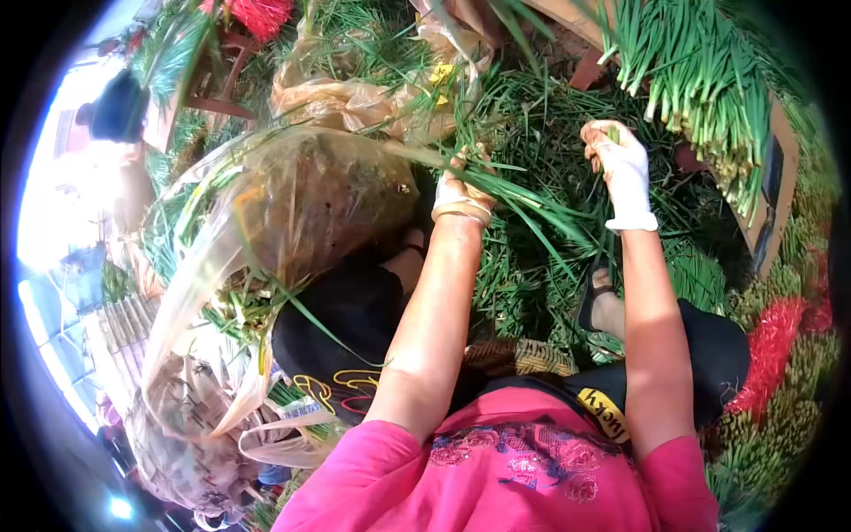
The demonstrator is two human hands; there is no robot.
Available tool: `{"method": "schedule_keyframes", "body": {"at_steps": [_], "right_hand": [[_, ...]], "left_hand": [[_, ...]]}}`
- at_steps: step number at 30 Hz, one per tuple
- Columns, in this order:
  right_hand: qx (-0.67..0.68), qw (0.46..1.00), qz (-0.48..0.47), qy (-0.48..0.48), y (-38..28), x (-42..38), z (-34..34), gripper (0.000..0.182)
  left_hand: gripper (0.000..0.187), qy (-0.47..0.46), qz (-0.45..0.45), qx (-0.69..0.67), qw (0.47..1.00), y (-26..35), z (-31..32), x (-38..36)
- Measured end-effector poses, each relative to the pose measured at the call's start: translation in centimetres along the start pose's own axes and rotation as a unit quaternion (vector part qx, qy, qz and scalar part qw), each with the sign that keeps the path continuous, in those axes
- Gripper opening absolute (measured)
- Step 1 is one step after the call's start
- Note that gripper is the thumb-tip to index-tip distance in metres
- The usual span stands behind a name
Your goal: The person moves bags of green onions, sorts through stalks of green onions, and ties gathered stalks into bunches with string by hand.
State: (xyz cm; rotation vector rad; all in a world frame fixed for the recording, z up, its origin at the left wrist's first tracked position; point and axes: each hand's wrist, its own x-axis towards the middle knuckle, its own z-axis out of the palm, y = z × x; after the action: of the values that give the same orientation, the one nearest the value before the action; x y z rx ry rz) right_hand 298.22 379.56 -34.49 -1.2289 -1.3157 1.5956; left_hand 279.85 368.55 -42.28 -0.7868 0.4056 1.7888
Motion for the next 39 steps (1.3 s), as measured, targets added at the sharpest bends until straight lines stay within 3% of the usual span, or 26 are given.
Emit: {"method": "schedule_keyframes", "body": {"at_steps": [1,2,3,5,6,8,11,12,13,16,17,19,21,23,24,27,28,31,32,33,35,36,37,39], "right_hand": [[-0.050,0.999,0.016,0.008,-0.5,-1.0,0.1,0.009],[0.020,1.000,0.006,-0.003,-0.1,-1.7,-0.2,0.010],[-0.033,0.998,0.045,-0.003,-1.2,-2.6,-0.3,0.011],[-0.072,0.995,0.055,-0.048,-2.2,-4.4,-1.0,0.013],[0.014,0.997,0.036,-0.060,-1.4,-5.0,-1.0,0.017],[0.040,0.983,0.047,-0.171,-1.1,-7.2,-1.3,0.030],[0.034,0.968,0.081,-0.234,-5.0,-12.2,0.1,0.039],[-0.038,0.976,0.040,-0.209,-7.1,-13.8,1.2,0.040],[0.042,0.980,0.040,-0.189,-7.0,-14.7,1.4,0.035],[0.070,0.989,0.049,-0.118,-6.8,-15.6,2.0,0.019],[0.149,0.982,0.043,-0.108,-7.0,-15.5,1.9,0.017],[0.092,0.995,0.013,-0.022,-10.1,-16.2,1.3,0.014],[0.064,0.993,-0.086,0.053,-10.9,-15.6,-0.8,0.013],[0.124,0.981,-0.131,0.075,-12.8,-15.1,-2.8,0.014],[0.112,0.980,-0.153,0.066,-13.6,-14.8,-4.1,0.014],[0.160,0.962,-0.211,0.071,-15.6,-14.2,-6.2,0.015],[0.159,0.956,-0.231,0.089,-16.0,-13.8,-6.5,0.015],[0.141,0.962,-0.212,0.101,-17.6,-14.1,-7.3,0.016],[0.126,0.967,-0.209,0.078,-17.6,-14.0,-7.6,0.017],[0.111,0.971,-0.206,0.055,-17.3,-13.7,-8.1,0.017],[0.076,0.974,-0.212,0.003,-16.8,-13.2,-7.9,0.019],[0.069,0.975,-0.209,-0.016,-17.0,-13.8,-6.9,0.020],[0.062,0.976,-0.205,-0.035,-17.2,-14.6,-5.7,0.020],[0.045,0.981,-0.175,-0.067,-16.3,-14.9,-4.0,0.020]], "left_hand": [[0.012,-0.026,-0.025,0.009,0.999,0.1,0.2,-1.4],[0.012,-0.008,-0.013,-0.016,1.000,-0.2,0.6,-2.1],[0.013,0.008,-0.001,-0.042,0.999,-0.5,1.2,-2.9],[0.014,-0.049,0.038,0.001,0.998,-0.8,1.4,-4.5],[0.015,-0.025,0.045,0.004,0.999,-0.9,1.7,-5.5],[0.017,0.003,0.064,-0.018,0.998,-1.5,2.7,-7.2],[0.025,-0.001,0.103,0.015,0.995,-2.0,3.8,-9.3],[0.025,-0.021,0.088,0.023,0.996,-1.9,3.2,-9.3],[0.025,-0.042,0.073,0.031,0.996,-1.8,2.8,-9.5],[0.024,-0.055,0.057,0.007,0.997,-3.1,2.1,-10.5],[0.021,-0.079,0.038,0.062,0.994,-2.8,1.2,-10.6],[0.020,-0.058,0.034,-0.016,0.998,-3.3,2.0,-12.5],[0.016,-0.023,0.080,0.024,0.996,-2.0,1.0,-12.4],[0.013,-0.061,0.070,0.015,0.996,0.4,-2.8,-8.9],[0.012,0.036,0.102,0.060,0.992,-0.3,-2.0,-11.0],[0.012,0.014,0.101,0.229,0.968,-0.1,-3.6,-12.3],[0.016,-0.041,0.081,0.274,0.957,0.5,-4.2,-12.0],[0.028,0.044,0.131,0.425,0.895,0.1,-3.1,-12.7],[0.062,0.024,0.116,0.412,0.903,0.3,-2.8,-13.6],[0.061,0.071,0.155,0.431,0.886,-0.1,-1.5,-15.0],[0.057,-0.112,0.422,0.469,0.768,-2.0,-0.3,-16.0],[0.054,-0.181,0.494,0.532,0.664,-1.7,-0.2,-14.7],[0.051,-0.232,0.541,0.622,0.517,-3.6,2.1,-18.2],[0.037,-0.372,0.428,0.632,0.528,-8.0,4.8,-22.5]]}}
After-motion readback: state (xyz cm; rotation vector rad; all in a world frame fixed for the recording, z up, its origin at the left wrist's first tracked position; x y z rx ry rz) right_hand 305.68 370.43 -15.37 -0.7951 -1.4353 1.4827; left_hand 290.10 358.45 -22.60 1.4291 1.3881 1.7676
